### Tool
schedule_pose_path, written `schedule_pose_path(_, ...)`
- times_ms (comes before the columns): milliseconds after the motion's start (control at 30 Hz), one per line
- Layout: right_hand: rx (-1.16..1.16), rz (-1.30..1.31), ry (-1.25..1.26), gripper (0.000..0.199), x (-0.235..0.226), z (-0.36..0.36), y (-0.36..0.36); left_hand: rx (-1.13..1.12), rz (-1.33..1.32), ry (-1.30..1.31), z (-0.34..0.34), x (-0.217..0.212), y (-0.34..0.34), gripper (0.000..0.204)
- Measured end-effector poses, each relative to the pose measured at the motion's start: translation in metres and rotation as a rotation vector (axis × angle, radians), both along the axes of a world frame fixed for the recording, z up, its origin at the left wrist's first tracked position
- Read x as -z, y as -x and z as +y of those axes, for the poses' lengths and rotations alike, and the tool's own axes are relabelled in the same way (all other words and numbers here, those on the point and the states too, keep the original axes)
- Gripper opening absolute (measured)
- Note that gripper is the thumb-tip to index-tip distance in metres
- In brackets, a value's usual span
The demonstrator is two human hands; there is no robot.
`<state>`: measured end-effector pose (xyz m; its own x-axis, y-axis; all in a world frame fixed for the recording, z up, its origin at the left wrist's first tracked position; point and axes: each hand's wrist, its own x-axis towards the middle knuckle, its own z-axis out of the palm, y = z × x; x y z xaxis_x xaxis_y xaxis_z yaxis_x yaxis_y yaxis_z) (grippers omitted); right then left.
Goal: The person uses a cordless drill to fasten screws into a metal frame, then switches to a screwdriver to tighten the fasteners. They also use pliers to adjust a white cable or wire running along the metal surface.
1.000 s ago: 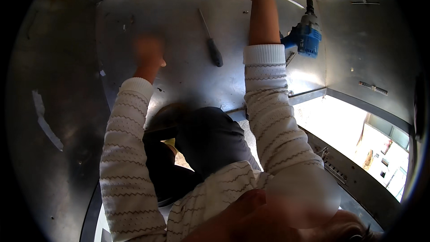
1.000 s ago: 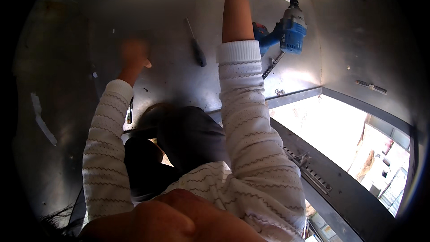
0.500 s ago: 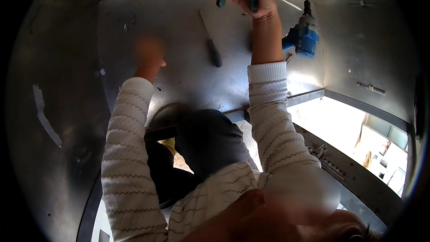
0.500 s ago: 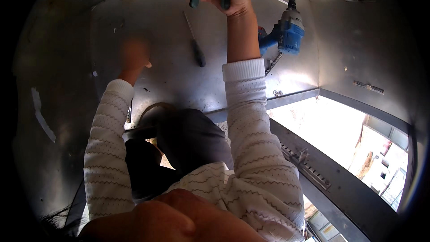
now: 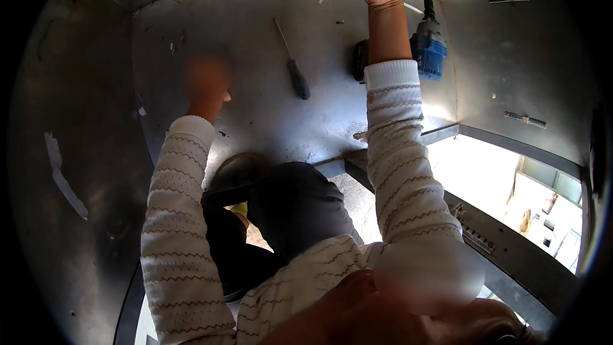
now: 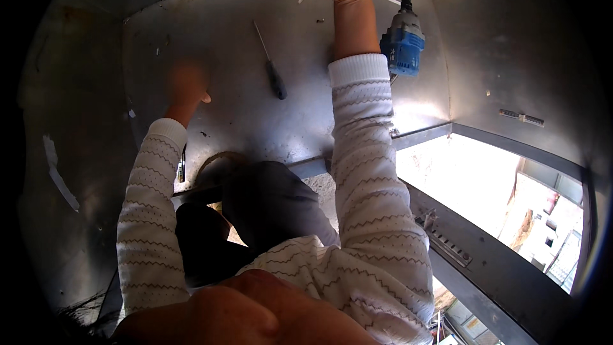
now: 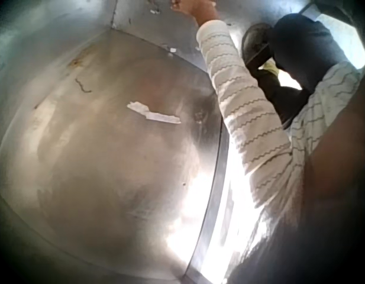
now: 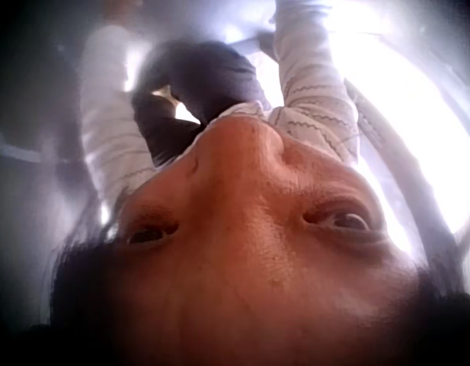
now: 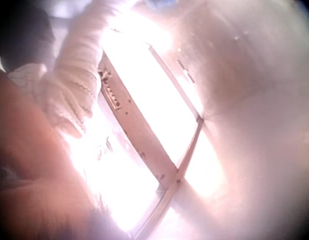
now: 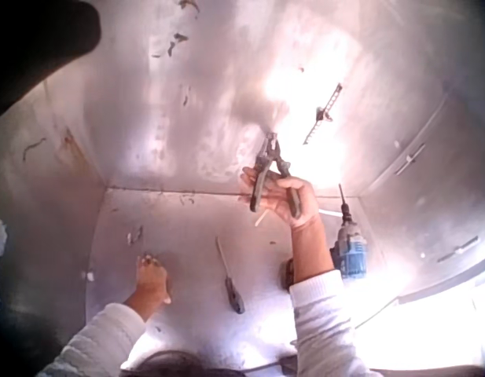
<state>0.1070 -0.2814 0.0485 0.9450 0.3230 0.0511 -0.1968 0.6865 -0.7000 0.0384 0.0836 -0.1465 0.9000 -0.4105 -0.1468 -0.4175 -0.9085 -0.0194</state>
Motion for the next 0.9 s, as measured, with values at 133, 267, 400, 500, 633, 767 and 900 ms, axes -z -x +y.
schedule_pose_path(133,-0.037,-0.013,-0.068,0.064,0.001,-0.003,-0.003,-0.017,0.111,-0.095,-0.006,-0.007,-0.002,0.017)
schedule_pose_path(267,-0.056,0.016,-0.152,0.062,0.001,-0.006,-0.006,-0.093,0.110,-0.154,-0.010,0.000,-0.005,0.030)
schedule_pose_path(400,-0.074,0.051,-0.273,0.060,0.008,-0.016,-0.012,-0.043,0.086,-0.231,-0.015,-0.011,-0.002,0.046)
schedule_pose_path(500,-0.129,0.127,-0.454,0.058,0.011,-0.019,-0.013,-0.023,0.146,-0.270,-0.018,-0.022,-0.002,0.053)
schedule_pose_path(633,-0.230,0.125,-0.462,0.054,0.002,-0.010,-0.009,-0.041,0.199,-0.279,-0.014,-0.015,-0.004,0.052)
schedule_pose_path(767,-0.050,0.139,-0.120,0.042,-0.006,-0.005,-0.006,-0.046,0.306,-0.359,-0.018,-0.020,-0.008,0.059)
schedule_pose_path(900,0.168,0.133,0.713,0.025,0.020,-0.036,-0.031,-0.028,0.343,-0.420,-0.030,-0.048,-0.009,0.065)
